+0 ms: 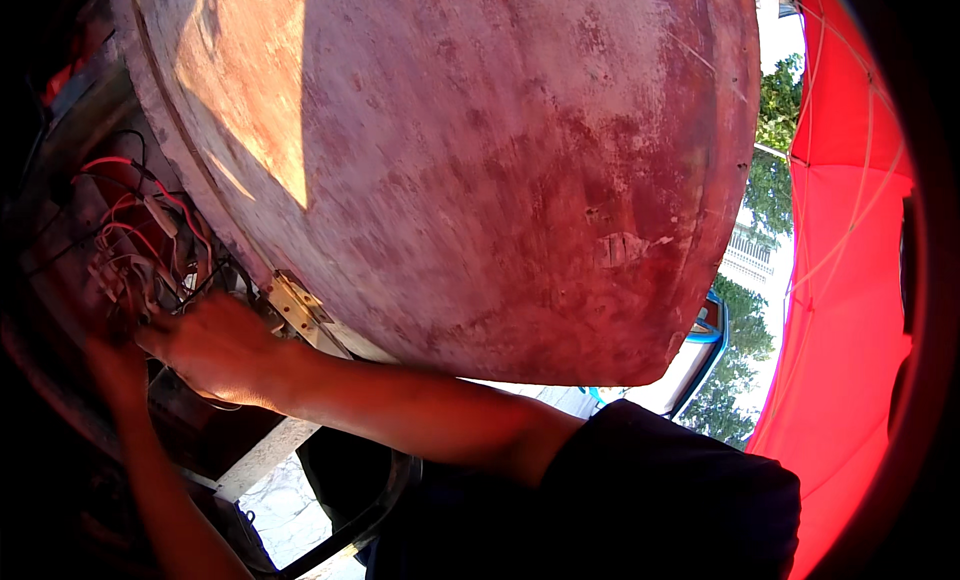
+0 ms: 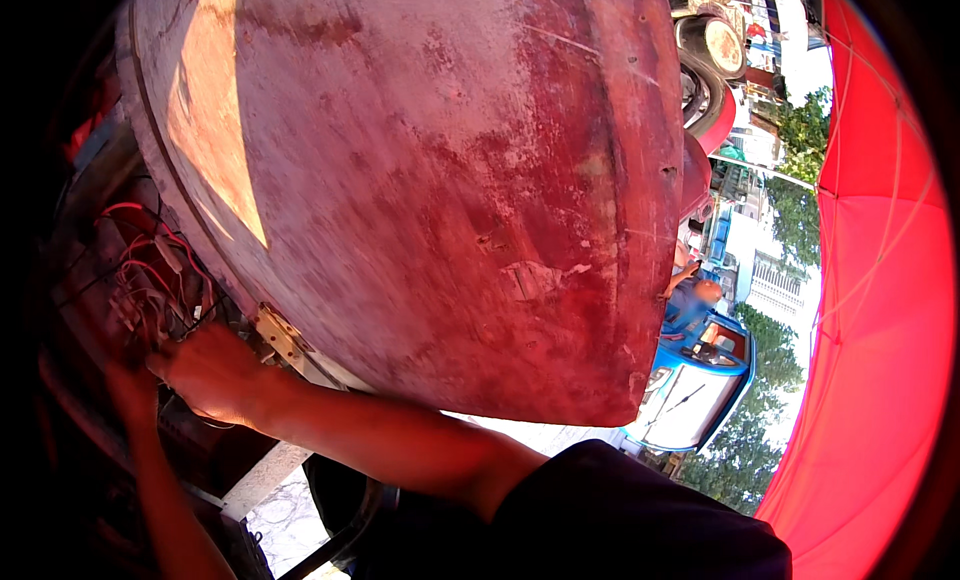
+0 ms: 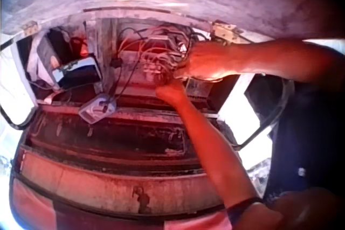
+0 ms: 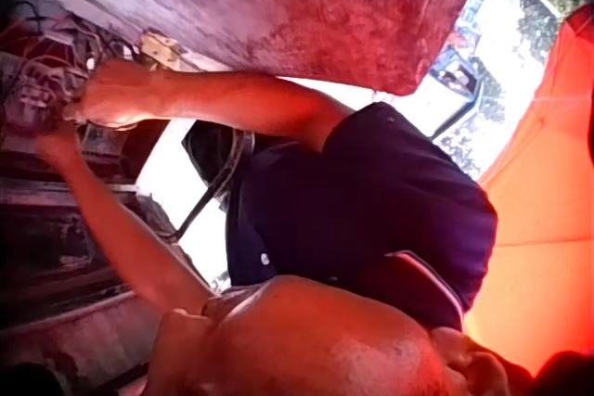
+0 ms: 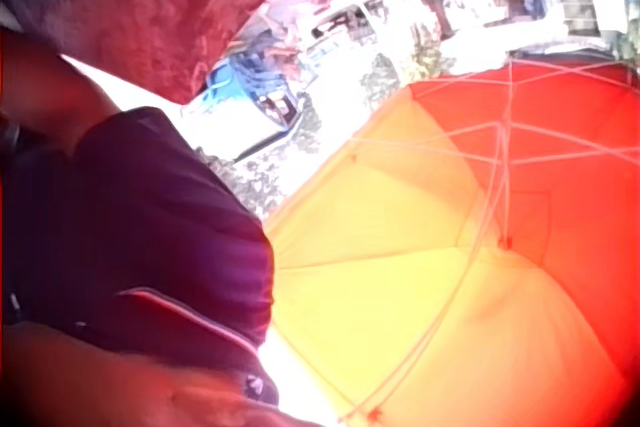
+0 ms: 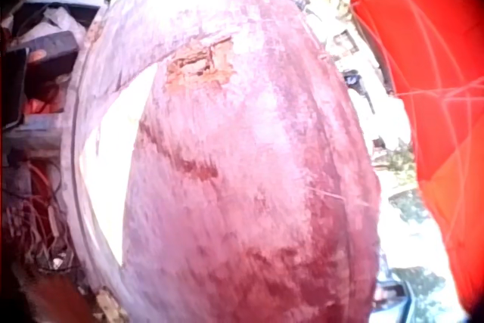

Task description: The person manipulates a bundle of wires and connectors inside a vehicle's open compartment, using a multimeter to test connections. The person repeatedly probes and adjusts the wiring harness while monitoring the multimeter display.

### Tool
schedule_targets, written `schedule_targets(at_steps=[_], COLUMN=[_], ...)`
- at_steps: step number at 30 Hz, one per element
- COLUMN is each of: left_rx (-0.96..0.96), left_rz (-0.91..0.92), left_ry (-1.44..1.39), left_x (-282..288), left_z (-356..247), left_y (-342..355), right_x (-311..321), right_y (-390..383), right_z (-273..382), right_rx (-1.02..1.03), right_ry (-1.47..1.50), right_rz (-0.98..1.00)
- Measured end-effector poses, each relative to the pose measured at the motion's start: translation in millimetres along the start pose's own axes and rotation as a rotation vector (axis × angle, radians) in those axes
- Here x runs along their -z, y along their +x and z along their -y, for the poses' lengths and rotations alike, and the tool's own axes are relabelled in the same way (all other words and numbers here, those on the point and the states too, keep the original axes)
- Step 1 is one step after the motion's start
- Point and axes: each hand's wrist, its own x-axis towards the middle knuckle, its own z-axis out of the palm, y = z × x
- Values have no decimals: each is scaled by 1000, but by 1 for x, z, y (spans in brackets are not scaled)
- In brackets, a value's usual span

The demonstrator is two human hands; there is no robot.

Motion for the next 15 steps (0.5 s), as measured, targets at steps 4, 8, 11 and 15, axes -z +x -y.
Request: schedule_targets(at_steps=[4, 8, 11, 15], left_rx=[-11, -34, -118, -151], left_rz=[96, 54, 88, 66], left_ry=[76, 77, 56, -71], left_x=[3, -3, -1, -4], left_z=[-6, 2, 6, 32], left_y=[7, 10, 10, 6], right_x=[-2, 10, -12, 33], right_y=[-8, -14, -11, 2], right_z=[-6, -17, -24, -3], right_rx=[-65, -32, -18, -557], right_ry=[35, 325, 519, 855], right_rz=[76, 51, -160, 58])
